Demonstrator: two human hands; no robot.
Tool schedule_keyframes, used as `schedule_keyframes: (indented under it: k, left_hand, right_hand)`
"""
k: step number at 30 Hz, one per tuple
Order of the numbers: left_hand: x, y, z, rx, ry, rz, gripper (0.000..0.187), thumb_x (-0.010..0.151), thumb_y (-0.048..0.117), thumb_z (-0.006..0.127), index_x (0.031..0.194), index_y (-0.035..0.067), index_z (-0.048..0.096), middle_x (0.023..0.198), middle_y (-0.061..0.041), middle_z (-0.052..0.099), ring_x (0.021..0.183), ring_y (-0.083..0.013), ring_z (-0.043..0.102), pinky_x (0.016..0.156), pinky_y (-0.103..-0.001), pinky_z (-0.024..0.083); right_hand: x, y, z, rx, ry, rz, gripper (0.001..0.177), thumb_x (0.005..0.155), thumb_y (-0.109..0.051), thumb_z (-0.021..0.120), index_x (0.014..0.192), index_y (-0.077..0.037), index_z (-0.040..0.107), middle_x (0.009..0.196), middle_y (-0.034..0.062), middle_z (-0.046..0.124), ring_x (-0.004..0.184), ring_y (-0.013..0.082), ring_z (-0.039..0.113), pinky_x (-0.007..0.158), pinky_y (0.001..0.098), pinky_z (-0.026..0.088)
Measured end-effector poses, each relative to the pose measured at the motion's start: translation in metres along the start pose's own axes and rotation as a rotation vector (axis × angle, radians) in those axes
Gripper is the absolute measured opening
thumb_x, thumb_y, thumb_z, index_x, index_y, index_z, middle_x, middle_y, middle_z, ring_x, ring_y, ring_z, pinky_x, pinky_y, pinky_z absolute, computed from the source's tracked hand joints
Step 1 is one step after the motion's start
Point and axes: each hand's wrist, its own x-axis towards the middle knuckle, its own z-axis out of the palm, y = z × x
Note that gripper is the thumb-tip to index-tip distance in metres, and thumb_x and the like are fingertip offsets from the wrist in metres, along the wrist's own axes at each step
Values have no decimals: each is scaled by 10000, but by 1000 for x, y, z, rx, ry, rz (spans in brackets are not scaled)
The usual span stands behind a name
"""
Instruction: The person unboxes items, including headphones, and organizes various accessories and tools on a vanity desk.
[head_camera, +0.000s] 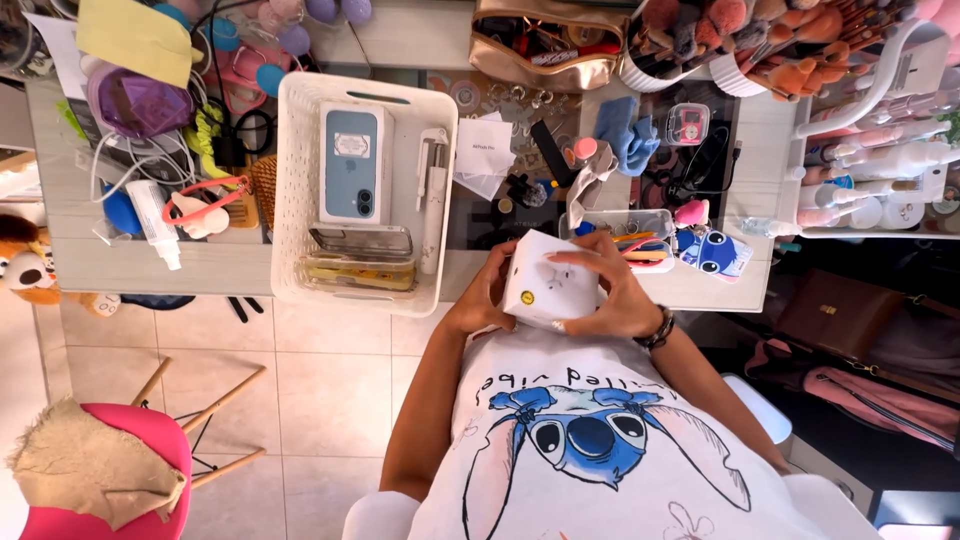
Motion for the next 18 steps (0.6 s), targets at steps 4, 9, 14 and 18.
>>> schedule_keyframes:
  k: [4, 9, 14, 18]
  left_hand:
    - [-10, -3, 4, -30, 29, 77, 1278, 352, -85, 721, 1547, 110, 312, 1422, -98, 507, 1375, -271, 471, 1234, -393, 318]
    - [-23, 21, 13, 153, 134, 3, 1241, 436, -49, 783, 1543, 151, 258, 1451, -79, 510, 1436, -270, 454, 1202, -419, 376]
    - [-29, 8, 10, 353, 204, 211, 1247, 492, -92, 896, 1551, 186, 298, 1521, -110, 356, 1479, -293, 375, 1233, -437, 380]
    - [-22, -6, 6, 64, 138, 75, 1231, 608, 23, 948, 1558, 259, 201, 1451, -70, 504, 1305, -246, 582, 1145, -416, 496]
  right_hand:
    - [9, 5, -4, 203, -80, 56, 917, 506, -165, 927, 1375, -173, 637, 1338, 100, 427, 1301, 243, 466, 1086, 362, 416]
    - [14, -1, -4, 137, -164, -24, 898, 519, -109, 939, 1344, -164, 591, 1456, 109, 383, 1381, 243, 444, 1125, 370, 415]
    - [13, 28, -10, 447, -156, -84, 911, 574, -137, 947, 1389, -186, 543, 1483, 110, 424, 1407, 261, 460, 1182, 396, 416]
    - [19, 54, -14, 734, 45, -104, 928, 665, -196, 931, 1490, -153, 508, 1456, 111, 514, 1399, 273, 487, 1249, 432, 409]
